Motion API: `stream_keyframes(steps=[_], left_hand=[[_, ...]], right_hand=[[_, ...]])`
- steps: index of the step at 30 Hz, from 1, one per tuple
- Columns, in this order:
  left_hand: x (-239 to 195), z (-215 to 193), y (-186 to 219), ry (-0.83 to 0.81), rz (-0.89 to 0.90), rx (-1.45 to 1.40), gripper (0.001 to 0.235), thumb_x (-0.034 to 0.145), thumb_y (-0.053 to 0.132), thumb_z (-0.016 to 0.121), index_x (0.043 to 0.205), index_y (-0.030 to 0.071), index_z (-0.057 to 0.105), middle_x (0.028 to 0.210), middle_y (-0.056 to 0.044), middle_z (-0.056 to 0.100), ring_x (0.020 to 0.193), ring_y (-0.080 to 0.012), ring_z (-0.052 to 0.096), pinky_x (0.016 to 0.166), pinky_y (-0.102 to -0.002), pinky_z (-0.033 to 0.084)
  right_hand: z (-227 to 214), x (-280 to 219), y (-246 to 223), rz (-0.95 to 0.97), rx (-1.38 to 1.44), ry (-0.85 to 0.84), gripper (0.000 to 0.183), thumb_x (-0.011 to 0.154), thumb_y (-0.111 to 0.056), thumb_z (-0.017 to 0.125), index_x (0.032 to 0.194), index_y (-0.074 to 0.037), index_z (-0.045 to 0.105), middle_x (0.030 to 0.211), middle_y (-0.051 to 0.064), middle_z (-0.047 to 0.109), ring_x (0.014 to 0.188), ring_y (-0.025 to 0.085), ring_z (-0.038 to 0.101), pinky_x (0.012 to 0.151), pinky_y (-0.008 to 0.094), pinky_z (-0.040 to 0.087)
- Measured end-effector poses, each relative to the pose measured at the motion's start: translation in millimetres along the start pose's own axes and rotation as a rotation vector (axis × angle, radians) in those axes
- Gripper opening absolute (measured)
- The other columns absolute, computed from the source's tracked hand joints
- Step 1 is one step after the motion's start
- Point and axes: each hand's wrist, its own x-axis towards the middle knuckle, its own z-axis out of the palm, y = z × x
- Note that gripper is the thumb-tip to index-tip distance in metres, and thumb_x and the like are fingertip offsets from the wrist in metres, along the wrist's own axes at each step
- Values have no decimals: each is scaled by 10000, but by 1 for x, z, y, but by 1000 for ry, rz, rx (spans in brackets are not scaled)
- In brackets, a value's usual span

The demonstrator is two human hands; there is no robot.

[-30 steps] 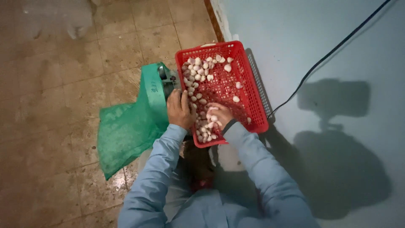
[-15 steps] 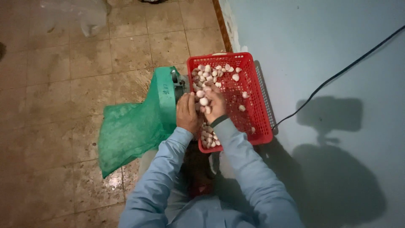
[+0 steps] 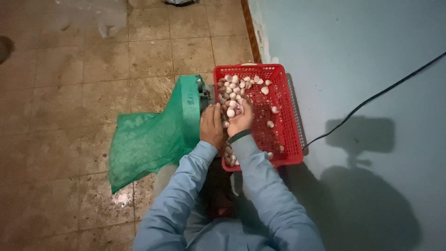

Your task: The person sits on a red plastic chair and uses a handheld peeling machine to remove the outer skin from garlic cloves. They pick up cloves from a red basket, feed them into the machine, and place the peeled cloves into a green sack on the floor.

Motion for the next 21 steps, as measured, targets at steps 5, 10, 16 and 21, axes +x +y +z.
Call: stream_keyframes(steps=[5,10,16,21], left_hand=[[-1,3,-2,0,9,31,414,1032,-21,432,1420,-46,576,1243,-215,614,1157,-370,656,967,-456,562],[6,0,0,33,16,77,383,1054,-47,427,1404,-57,582,1255,-224,615,1153,-369,658,958,-453,573],[0,5,1,45,3,109,390,1070,-16,427,1431,-42,570,1282,-208,611,1172,-342,658,946,-449,587],[-13,14,-4,8,-1,112,424,1057,74,523,1463,-47,537,1295,-226,596,1164,-358,656,979,-458,573]], right_hand=[[8,10,16,-59,111,-8,234,875,-338,682,1048,-180,683,923,145,743,796,318,728,695,414,647],[39,-28,11,-147,94,-101,201,918,-268,651,1076,-151,689,908,180,734,853,342,741,738,427,649],[44,-54,-4,-267,-105,-104,203,882,-231,682,1064,-141,687,924,143,720,884,258,704,800,308,604],[26,-47,2,-215,-153,-224,245,938,-354,611,998,-128,683,936,159,744,837,278,724,496,300,502]])
